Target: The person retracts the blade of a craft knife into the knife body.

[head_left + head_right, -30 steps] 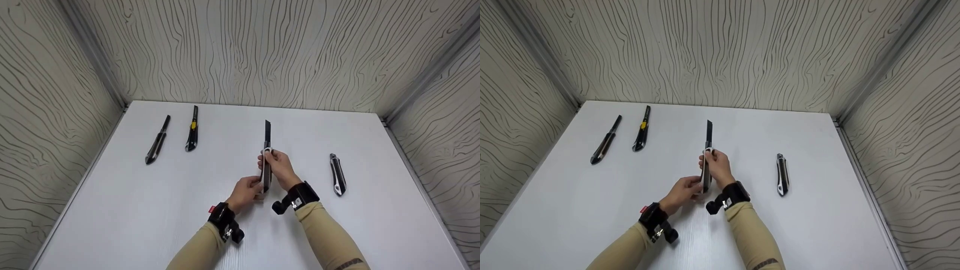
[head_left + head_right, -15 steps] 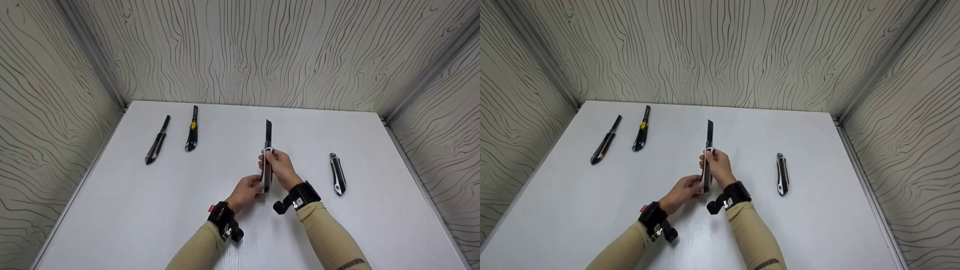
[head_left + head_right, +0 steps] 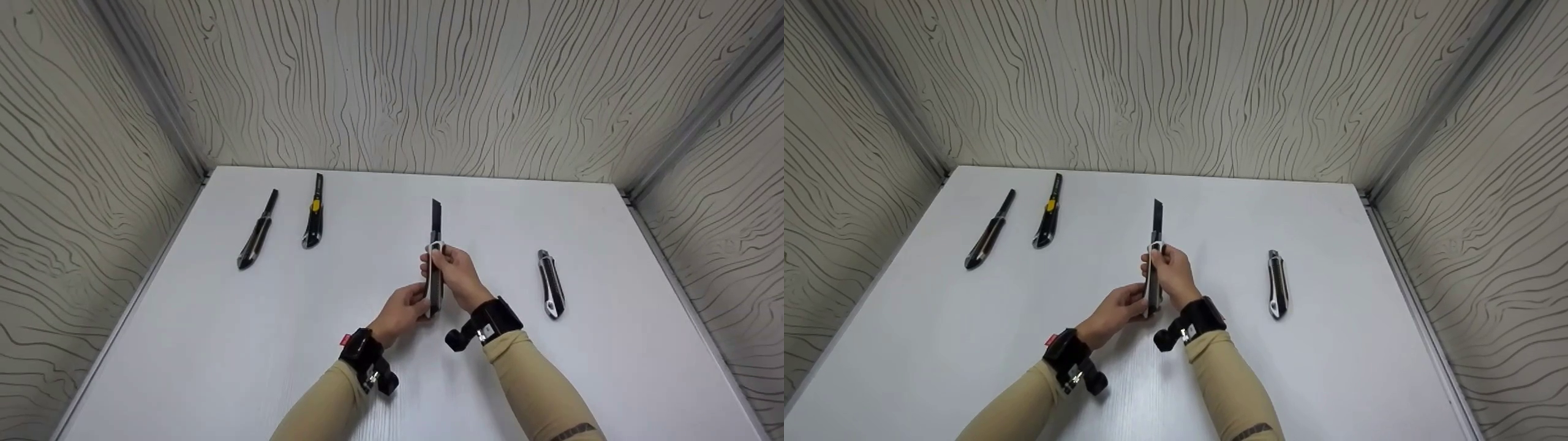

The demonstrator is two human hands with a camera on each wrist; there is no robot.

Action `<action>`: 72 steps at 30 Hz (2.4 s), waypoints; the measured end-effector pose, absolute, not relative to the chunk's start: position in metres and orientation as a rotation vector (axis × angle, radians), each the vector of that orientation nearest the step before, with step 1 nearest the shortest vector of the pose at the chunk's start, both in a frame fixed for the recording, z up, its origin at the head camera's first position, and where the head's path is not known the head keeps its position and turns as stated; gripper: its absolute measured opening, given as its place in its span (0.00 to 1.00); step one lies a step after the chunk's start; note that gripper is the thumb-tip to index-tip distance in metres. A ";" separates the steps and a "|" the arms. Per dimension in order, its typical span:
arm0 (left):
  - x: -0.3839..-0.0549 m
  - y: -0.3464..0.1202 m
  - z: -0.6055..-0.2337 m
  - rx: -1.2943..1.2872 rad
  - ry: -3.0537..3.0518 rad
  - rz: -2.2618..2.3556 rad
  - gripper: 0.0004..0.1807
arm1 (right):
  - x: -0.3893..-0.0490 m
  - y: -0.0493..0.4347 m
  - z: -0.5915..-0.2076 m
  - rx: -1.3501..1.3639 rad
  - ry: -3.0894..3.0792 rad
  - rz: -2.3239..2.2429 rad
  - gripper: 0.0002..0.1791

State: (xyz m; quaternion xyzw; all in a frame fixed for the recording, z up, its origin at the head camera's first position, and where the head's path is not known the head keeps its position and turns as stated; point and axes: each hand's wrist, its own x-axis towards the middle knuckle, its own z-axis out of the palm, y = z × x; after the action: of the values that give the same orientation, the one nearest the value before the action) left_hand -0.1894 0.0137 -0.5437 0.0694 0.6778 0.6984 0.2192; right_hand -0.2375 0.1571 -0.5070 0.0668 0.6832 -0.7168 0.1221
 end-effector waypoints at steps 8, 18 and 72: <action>-0.189 0.015 -0.543 0.165 1.927 1.925 0.24 | -0.238 0.159 -0.510 0.235 1.991 -2.061 0.20; -0.188 0.012 -0.541 0.169 1.925 1.949 0.21 | -0.233 0.157 -0.510 0.258 2.025 -2.048 0.24; -0.182 0.012 -0.547 0.171 1.906 1.980 0.16 | -0.231 0.152 -0.514 0.191 2.007 -2.118 0.20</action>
State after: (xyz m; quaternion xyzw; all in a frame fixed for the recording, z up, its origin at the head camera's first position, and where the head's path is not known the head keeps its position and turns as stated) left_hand -0.1818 0.0116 -0.5470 0.0610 0.6793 0.7055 0.1928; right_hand -0.2310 0.1519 -0.5139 0.0649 0.6824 -0.7199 0.1085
